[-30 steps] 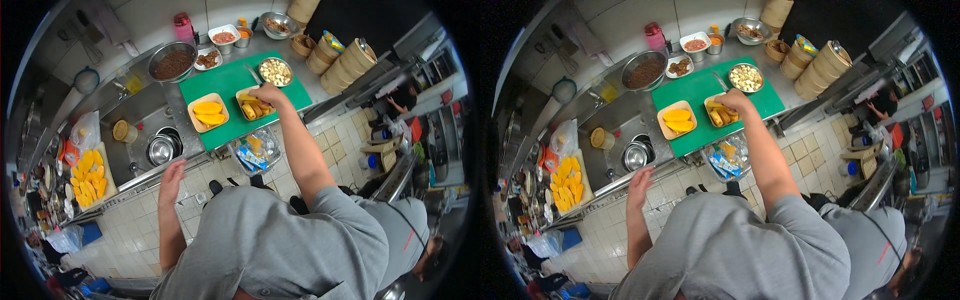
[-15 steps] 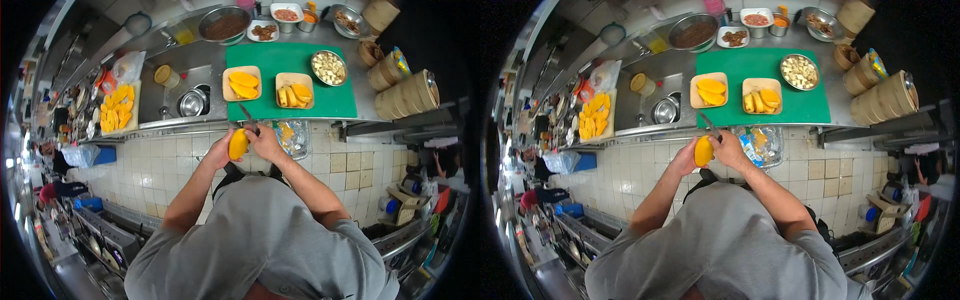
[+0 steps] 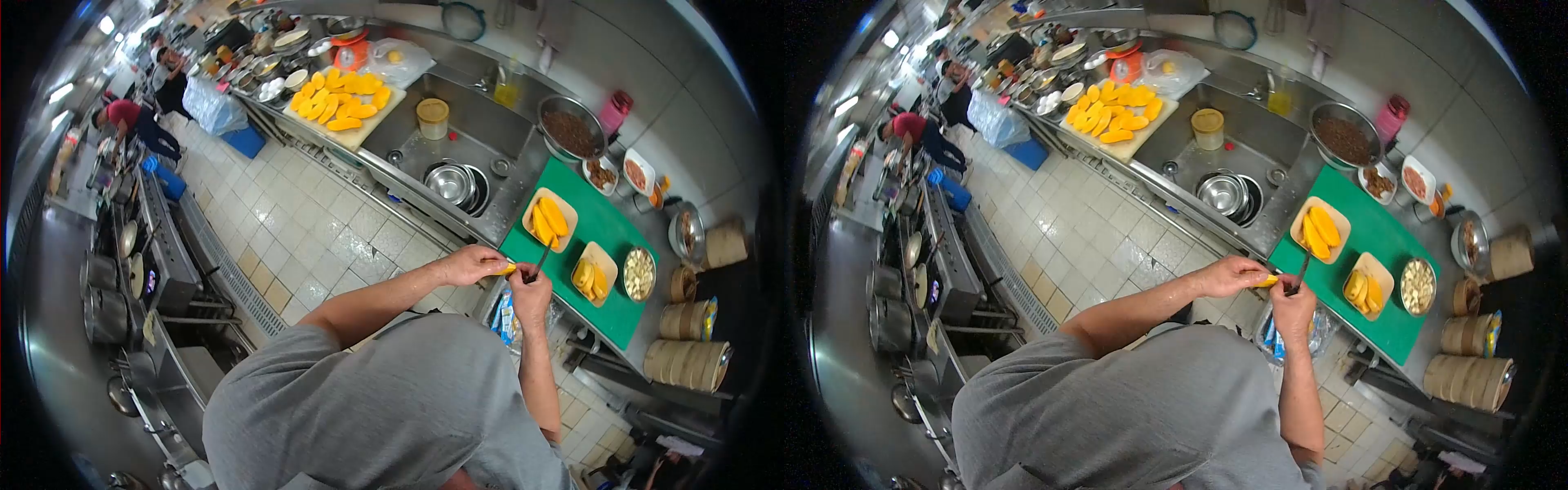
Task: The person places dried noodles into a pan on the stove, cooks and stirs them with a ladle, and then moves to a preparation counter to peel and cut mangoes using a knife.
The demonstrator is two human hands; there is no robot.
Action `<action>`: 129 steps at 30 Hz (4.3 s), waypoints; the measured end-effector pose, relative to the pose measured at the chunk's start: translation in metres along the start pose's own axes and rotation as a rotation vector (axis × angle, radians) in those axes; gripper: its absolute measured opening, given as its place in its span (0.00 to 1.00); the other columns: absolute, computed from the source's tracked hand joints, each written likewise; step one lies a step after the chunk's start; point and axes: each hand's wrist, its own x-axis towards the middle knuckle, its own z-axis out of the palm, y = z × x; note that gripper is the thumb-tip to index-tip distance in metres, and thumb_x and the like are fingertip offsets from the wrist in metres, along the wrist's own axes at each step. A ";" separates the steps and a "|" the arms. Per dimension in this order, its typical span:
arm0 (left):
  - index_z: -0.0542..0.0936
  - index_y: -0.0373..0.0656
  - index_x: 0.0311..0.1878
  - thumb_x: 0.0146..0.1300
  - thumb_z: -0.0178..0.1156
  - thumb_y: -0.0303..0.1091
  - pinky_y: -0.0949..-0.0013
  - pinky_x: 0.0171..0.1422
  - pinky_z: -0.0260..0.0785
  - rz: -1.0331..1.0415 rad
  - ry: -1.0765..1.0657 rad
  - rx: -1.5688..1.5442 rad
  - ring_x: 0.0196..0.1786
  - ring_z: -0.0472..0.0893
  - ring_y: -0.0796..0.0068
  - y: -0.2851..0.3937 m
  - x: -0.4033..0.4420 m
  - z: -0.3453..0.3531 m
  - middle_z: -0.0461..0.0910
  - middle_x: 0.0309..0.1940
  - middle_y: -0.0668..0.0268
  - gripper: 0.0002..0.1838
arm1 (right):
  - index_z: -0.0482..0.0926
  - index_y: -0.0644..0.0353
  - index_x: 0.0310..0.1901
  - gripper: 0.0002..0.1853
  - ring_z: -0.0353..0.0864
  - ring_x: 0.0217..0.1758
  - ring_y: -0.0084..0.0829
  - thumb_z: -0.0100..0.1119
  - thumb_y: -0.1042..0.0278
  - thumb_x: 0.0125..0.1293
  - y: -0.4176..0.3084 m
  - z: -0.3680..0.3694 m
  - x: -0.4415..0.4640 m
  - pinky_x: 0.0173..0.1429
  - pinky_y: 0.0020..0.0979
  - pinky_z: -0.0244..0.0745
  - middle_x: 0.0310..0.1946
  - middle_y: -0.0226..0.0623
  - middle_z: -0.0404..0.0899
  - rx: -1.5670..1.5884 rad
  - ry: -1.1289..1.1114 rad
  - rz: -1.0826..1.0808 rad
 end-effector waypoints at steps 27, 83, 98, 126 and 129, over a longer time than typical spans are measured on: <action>0.70 0.47 0.48 0.64 0.63 0.42 0.51 0.45 0.77 -0.249 0.400 -1.074 0.43 0.81 0.65 -0.012 0.036 0.004 0.78 0.40 0.63 0.16 | 0.72 0.55 0.40 0.10 0.71 0.27 0.23 0.52 0.84 0.63 -0.018 0.022 0.010 0.24 0.22 0.64 0.39 0.34 0.75 1.252 0.029 0.394; 0.77 0.50 0.43 0.72 0.56 0.48 0.60 0.49 0.73 -0.274 -0.140 -1.118 0.32 0.78 0.76 -0.033 0.061 0.056 0.75 0.26 0.73 0.12 | 0.71 0.57 0.40 0.08 0.75 0.25 0.23 0.51 0.82 0.63 0.008 0.000 -0.008 0.20 0.22 0.66 0.30 0.37 0.76 1.195 -0.021 0.163; 0.70 0.44 0.45 0.66 0.59 0.31 0.59 0.50 0.70 -0.367 0.279 -1.285 0.37 0.73 0.69 0.045 0.070 0.044 0.73 0.38 0.64 0.09 | 0.67 0.53 0.38 0.09 0.73 0.28 0.26 0.52 0.81 0.63 0.043 -0.077 -0.083 0.20 0.21 0.61 0.37 0.38 0.76 1.352 0.121 0.159; 0.68 0.50 0.47 0.70 0.59 0.40 0.55 0.53 0.69 -0.323 0.206 -1.246 0.38 0.72 0.74 0.071 0.082 0.087 0.70 0.33 0.70 0.11 | 0.84 0.63 0.47 0.14 0.81 0.35 0.22 0.72 0.73 0.58 0.000 -0.087 -0.074 0.40 0.26 0.76 0.35 0.34 0.82 0.206 0.302 -0.037; 0.66 0.53 0.51 0.70 0.59 0.40 0.56 0.51 0.69 -0.297 0.202 -1.237 0.38 0.70 0.75 0.068 0.085 0.096 0.69 0.34 0.71 0.13 | 0.83 0.63 0.47 0.15 0.84 0.35 0.30 0.72 0.74 0.57 -0.013 -0.072 -0.058 0.40 0.30 0.78 0.34 0.37 0.83 0.089 0.396 -0.237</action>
